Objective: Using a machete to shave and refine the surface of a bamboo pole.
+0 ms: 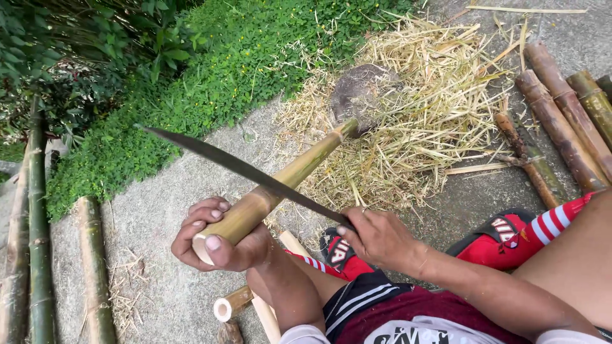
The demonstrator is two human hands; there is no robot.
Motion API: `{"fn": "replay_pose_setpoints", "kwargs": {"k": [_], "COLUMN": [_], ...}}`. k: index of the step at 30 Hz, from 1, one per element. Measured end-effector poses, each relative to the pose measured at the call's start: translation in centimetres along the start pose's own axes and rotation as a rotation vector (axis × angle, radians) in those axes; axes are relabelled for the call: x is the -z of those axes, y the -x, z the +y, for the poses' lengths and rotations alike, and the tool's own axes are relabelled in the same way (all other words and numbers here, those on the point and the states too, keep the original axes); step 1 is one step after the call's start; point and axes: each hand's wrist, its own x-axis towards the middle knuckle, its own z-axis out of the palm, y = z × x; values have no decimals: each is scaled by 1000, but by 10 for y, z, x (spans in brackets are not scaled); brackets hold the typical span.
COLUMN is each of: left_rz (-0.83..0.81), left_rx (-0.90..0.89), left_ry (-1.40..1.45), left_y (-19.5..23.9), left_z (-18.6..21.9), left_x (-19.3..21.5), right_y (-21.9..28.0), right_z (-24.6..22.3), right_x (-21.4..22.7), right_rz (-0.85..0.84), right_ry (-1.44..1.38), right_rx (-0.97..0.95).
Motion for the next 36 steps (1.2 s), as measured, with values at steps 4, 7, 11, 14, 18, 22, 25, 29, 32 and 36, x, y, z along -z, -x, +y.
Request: {"fn": "replay_pose_setpoints", "kwargs": {"k": [4, 7, 11, 14, 18, 22, 25, 29, 32, 36], "left_rz": [20, 21, 38, 35, 35, 69, 78, 62, 83, 65], "left_rx": [-4, 10, 50, 44, 26, 68, 85, 84, 86, 98], "left_ry": [-42, -83, -71, -22, -35, -20, -16, -43, -42, -19], "left_y": [4, 3, -3, -6, -3, -8, -10, -13, -18, -23], "left_z": [4, 7, 7, -3, 2, 0, -5, -4, -7, -16], "left_x": [-1, 1, 13, 6, 7, 18, 21, 20, 27, 36], "right_y": [-5, -10, -9, -17, -16, -22, -25, -27, -31, -32], "right_z": [-8, 12, 20, 11, 29, 66, 57, 86, 109, 98], "right_x": [-6, -16, -23, -15, -28, -46, -37, -53, -63, -63], "right_rz": [48, -6, -99, -58, -1, -81, -129, -119, -151, -200], "right_ry": [88, 120, 139, 124, 79, 109, 116, 95, 112, 143], "right_rx": [83, 39, -78, -53, 44, -100, -182, -140, -199, -239]}}
